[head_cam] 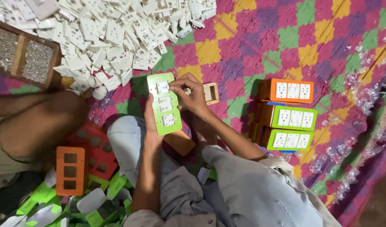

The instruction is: The person assembles electrical switch modules into a green plastic frame. They place white switch units into the frame, insert screws, and tighten them by hand. The person repeats this process for multiple switch units, stacking completed frames nearby.

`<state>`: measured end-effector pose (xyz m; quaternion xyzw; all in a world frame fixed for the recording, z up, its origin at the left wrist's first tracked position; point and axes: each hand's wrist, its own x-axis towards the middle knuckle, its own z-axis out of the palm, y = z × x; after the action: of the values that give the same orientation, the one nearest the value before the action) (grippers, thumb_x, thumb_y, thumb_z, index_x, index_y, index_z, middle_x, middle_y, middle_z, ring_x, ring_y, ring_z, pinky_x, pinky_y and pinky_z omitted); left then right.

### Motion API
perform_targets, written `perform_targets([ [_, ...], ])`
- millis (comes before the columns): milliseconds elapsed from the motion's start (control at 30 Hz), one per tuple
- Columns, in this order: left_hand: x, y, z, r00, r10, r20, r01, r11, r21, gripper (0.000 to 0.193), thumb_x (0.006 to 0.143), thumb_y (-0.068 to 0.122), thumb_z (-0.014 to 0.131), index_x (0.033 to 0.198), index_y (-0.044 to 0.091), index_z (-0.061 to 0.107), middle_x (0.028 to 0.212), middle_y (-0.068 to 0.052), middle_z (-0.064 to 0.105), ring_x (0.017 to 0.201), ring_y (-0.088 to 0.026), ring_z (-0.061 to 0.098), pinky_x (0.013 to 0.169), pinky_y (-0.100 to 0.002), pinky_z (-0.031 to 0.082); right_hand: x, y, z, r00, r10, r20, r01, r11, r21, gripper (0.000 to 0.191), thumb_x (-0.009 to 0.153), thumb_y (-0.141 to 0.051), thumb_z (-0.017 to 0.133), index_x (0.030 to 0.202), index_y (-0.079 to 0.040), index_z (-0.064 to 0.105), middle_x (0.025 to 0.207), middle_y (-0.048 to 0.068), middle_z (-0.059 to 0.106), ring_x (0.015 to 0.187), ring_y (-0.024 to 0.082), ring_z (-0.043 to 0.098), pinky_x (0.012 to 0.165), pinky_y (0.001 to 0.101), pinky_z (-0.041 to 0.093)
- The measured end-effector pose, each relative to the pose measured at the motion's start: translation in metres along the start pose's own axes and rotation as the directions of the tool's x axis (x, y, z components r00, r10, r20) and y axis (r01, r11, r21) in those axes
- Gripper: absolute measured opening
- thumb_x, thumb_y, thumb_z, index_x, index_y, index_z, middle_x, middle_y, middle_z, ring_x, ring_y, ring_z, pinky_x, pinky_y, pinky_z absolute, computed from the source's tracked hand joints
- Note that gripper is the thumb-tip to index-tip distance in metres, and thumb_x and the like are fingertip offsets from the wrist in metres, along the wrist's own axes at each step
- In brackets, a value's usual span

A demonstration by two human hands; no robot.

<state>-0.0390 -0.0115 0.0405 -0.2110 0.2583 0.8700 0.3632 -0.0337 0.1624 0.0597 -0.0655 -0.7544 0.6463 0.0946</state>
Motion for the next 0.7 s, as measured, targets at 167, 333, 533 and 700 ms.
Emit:
perform_targets([
  [167,-0.001,0.001,0.0,0.999,-0.023,-0.029,0.024,0.999,0.032,0.065,0.102,0.059,0.044,0.133,0.003,0.06,0.1,-0.012,0.073,0.081,-0.028,0.074,0.066,-0.038,0.061,0.005,-0.004,-0.003,0.998,0.061,0.011,-0.061,0.998,-0.009,0.01,0.089,-0.005,0.083,0.095,-0.004,0.075,0.1,0.006,0.063,0.089,0.014,0.062,0.071,0.0258,0.05],
  [333,0.003,-0.002,-0.01,1.0,0.015,-0.02,-0.014,0.999,0.04,0.064,0.106,0.057,0.042,0.134,0.003,0.061,0.1,-0.013,0.073,0.079,-0.028,0.074,0.066,-0.039,0.061,-0.006,-0.004,0.0,0.995,0.059,0.082,-0.062,0.997,0.041,0.033,0.085,-0.007,0.081,0.116,-0.005,0.07,0.12,0.009,0.055,0.106,0.016,0.058,0.079,0.0259,0.054],
  [533,0.006,0.0,-0.012,0.997,0.078,-0.018,-0.078,0.997,-0.02,0.063,0.108,0.057,0.042,0.128,0.0,0.059,0.1,-0.017,0.072,0.078,-0.032,0.074,0.067,-0.041,0.062,-0.016,-0.002,-0.004,0.991,-0.093,0.098,0.093,0.996,0.002,0.03,0.095,-0.004,0.078,0.124,-0.009,0.072,0.138,0.01,0.058,0.124,0.024,0.059,0.101,0.0341,0.052],
  [700,0.003,0.0,-0.005,0.995,0.101,0.006,-0.101,0.995,-0.004,0.06,0.105,0.055,0.043,0.134,0.005,0.06,0.105,-0.014,0.074,0.077,-0.031,0.074,0.064,-0.04,0.061,-0.015,-0.005,-0.006,0.995,0.04,0.093,-0.046,0.997,0.066,0.055,0.086,-0.008,0.078,0.139,-0.011,0.062,0.134,0.009,0.051,0.115,0.02,0.055,0.094,0.032,0.052],
])
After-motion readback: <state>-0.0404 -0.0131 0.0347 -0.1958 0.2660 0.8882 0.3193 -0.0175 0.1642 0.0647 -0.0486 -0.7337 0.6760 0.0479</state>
